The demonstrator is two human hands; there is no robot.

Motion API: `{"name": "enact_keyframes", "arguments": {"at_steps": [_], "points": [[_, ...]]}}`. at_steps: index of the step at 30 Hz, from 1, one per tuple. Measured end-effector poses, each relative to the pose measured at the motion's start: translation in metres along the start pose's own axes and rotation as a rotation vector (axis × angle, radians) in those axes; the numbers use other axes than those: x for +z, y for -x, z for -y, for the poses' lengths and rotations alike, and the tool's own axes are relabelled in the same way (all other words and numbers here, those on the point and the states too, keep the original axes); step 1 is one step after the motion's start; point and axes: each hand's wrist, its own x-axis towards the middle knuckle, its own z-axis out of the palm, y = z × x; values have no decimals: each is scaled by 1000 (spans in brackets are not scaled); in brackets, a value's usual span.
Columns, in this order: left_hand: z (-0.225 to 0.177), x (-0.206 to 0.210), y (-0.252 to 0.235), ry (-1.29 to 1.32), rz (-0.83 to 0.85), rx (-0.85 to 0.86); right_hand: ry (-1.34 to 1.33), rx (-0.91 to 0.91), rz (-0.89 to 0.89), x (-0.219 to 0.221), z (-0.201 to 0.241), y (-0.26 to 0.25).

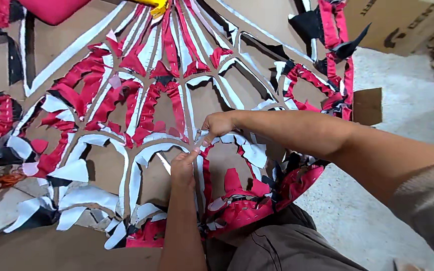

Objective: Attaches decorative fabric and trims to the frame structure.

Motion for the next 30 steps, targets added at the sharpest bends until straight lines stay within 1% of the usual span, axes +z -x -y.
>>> {"name": "enact_keyframes", "arguments": {"at_steps": [3, 6, 8, 11, 18, 21, 24, 25, 27, 29, 30], "points": [[0, -2, -1, -38, 49, 39, 111, 31, 12, -10, 3, 10], [-7, -1, -3, -140, 83, -27, 201, 59, 4, -15, -1, 23], [-10, 2, -7, -145, 82, -75, 173, 103, -17, -10, -1, 26], [-11, 3, -9, -88, 49, -87, 96, 143, -43, -5, 0, 25], [-13, 7, -9, -131, -4, -112, -1, 167, 106, -22, -1, 11], [-11, 6, -7, -123, -14, -116, 35, 182, 110, -20, 0, 10], [-11, 7, -6, -124, 25, -90, 76, 232, -5, -11, 9, 25], [-11, 6, -6, -119, 55, -90, 51, 273, -88, -3, 12, 31], [-12, 4, -8, -119, 102, -117, 25, 371, -311, 21, 21, 32], [-15, 6, -10, -151, 125, -154, 158, 427, -495, 44, 21, 23], [-16, 8, -11, -159, 122, -165, 246, 439, -555, 49, 18, 20]]}}
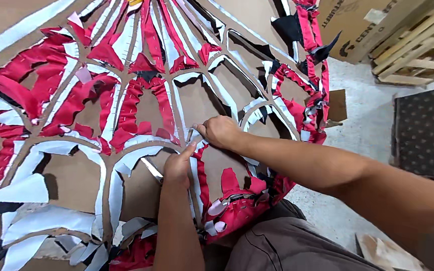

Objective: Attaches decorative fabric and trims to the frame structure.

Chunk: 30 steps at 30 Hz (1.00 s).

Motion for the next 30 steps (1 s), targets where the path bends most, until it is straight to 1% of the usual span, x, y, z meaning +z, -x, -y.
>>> {"name": "enact_keyframes", "arguments": {"at_steps": [1, 3, 7, 11, 16, 18, 20, 22, 24, 26, 28, 30], "points": [[-1, 1, 1, -2, -10, -4, 52, 13, -39, 3, 0, 0], [-2, 0, 3, -19, -32, 1, 87, 69, -62, 4, 6, 1], [-1, 0, 2, -8, -33, 7, 76, 144, -104, 12, 13, 4], [2, -4, -8, 66, 26, -17, 44, 139, -38, 10, 10, -4], [1, -6, -13, 41, 20, -15, -4, 161, 27, 4, 9, -9], [2, -4, -14, 57, 8, -5, -12, 162, 11, 6, 9, -9], [7, -5, -12, 39, 6, 31, -21, 163, -46, 12, 8, -7], [14, -11, -4, -38, 0, 110, -28, 156, -87, 16, 8, -5], [26, -30, 8, -165, 5, 162, -33, 131, -108, 17, 6, -3], [39, -45, 28, -261, -22, 121, -43, 106, -132, 18, 4, -2], [52, -43, 45, -281, -43, 120, -48, 91, -151, 20, 3, -2], [57, -29, 54, -279, -84, 157, -53, 94, -157, 21, 2, -1]]}}
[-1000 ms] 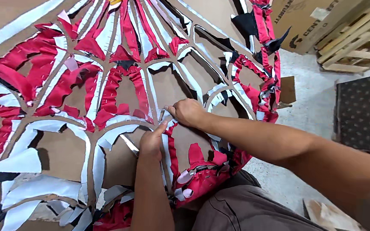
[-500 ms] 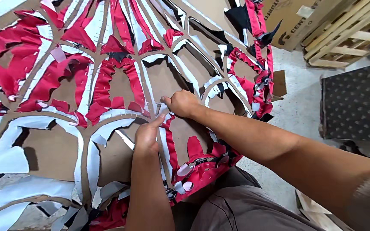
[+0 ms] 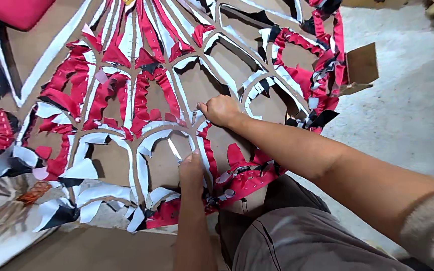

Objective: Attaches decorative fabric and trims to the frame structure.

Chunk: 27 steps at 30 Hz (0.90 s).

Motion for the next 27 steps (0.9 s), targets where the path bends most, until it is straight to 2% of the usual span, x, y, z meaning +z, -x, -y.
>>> {"name": "enact_keyframes", "arguments": {"at_steps": [4, 7, 17, 20, 23, 25, 27], "points": [[4, 22, 9, 22, -116, 66, -17, 33, -10, -3, 3, 3], [10, 21, 11, 25, -70, 69, -28, 48, -11, -6, 4, 4], [11, 23, 5, 410, -116, 3, -45, 40, 6, -10, 9, 4], [14, 20, 6, 319, -87, -27, -72, -15, -49, -1, -2, 3], [6, 14, 13, 167, -98, -26, -228, -167, -197, -2, -9, 15], [11, 9, 10, 98, -79, 2, -268, -282, -294, -10, -13, 44], [12, 3, 10, 3, -39, 32, -300, -322, -362, -17, -27, 99]]}}
